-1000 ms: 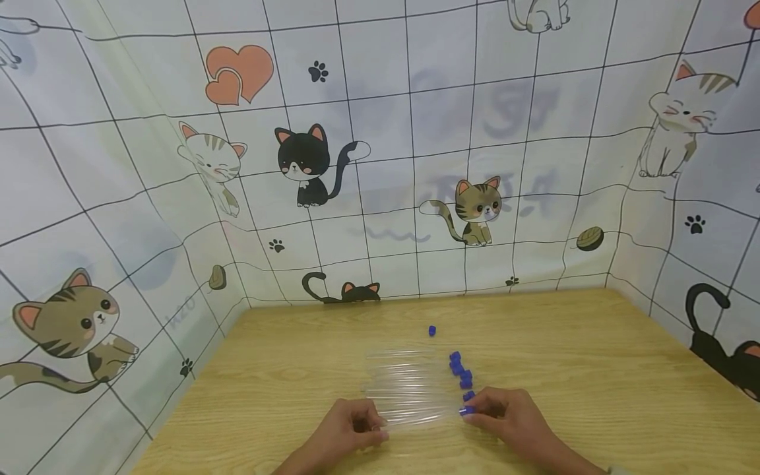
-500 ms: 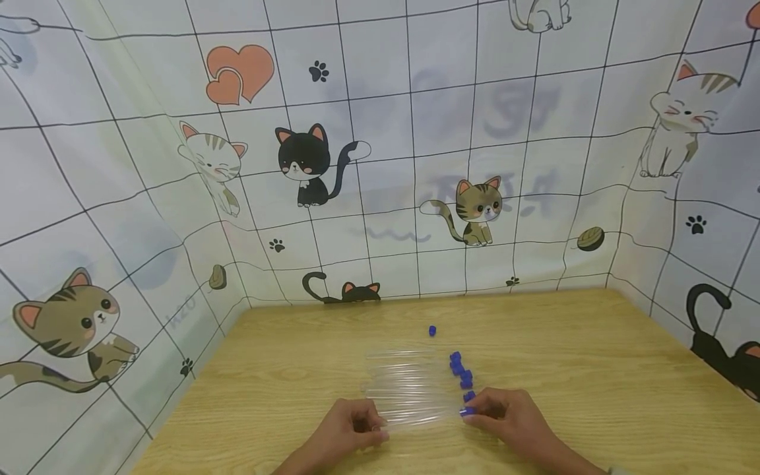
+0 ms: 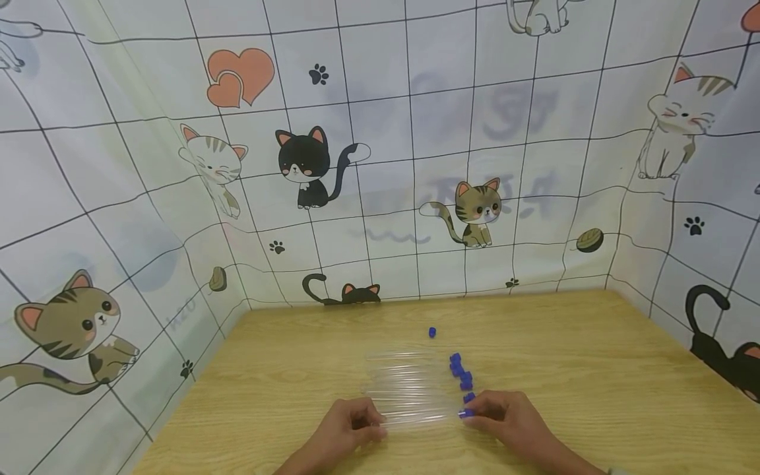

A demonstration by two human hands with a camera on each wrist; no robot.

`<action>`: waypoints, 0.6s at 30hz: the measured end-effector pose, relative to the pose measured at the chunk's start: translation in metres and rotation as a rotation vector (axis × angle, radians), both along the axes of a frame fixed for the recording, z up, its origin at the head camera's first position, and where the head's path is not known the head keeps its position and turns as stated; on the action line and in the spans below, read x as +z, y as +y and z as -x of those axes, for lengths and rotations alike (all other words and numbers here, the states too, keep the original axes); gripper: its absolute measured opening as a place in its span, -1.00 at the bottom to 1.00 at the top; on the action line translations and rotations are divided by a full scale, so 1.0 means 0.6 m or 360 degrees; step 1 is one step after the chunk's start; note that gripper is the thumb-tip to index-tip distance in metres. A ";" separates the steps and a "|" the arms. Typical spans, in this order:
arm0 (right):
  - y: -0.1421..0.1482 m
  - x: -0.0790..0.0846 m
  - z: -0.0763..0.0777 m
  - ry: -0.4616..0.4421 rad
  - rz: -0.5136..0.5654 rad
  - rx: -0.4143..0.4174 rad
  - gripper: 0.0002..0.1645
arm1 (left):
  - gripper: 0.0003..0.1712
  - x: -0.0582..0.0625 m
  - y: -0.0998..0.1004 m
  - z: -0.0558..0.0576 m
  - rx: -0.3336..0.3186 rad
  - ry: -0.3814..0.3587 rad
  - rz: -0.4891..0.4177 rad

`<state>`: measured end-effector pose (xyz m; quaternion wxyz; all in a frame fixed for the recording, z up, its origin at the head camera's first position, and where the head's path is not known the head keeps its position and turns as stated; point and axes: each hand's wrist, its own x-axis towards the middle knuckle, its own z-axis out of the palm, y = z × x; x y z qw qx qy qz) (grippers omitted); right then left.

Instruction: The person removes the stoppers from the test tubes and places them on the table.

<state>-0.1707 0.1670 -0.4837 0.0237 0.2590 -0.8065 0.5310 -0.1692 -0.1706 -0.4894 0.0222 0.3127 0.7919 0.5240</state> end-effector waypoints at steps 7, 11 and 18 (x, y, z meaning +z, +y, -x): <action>0.003 -0.002 0.002 -0.0053 0.0014 0.0086 -0.81 | -0.95 -0.001 0.000 0.002 0.0020 0.0010 -0.0004; 0.004 -0.003 0.003 -0.0078 0.0018 0.0095 -0.80 | -0.95 0.000 -0.001 0.001 0.0031 0.0002 0.0001; 0.004 -0.004 0.001 -0.0046 0.0048 0.0098 -0.81 | -0.92 0.008 0.001 -0.004 0.0030 -0.0033 -0.0016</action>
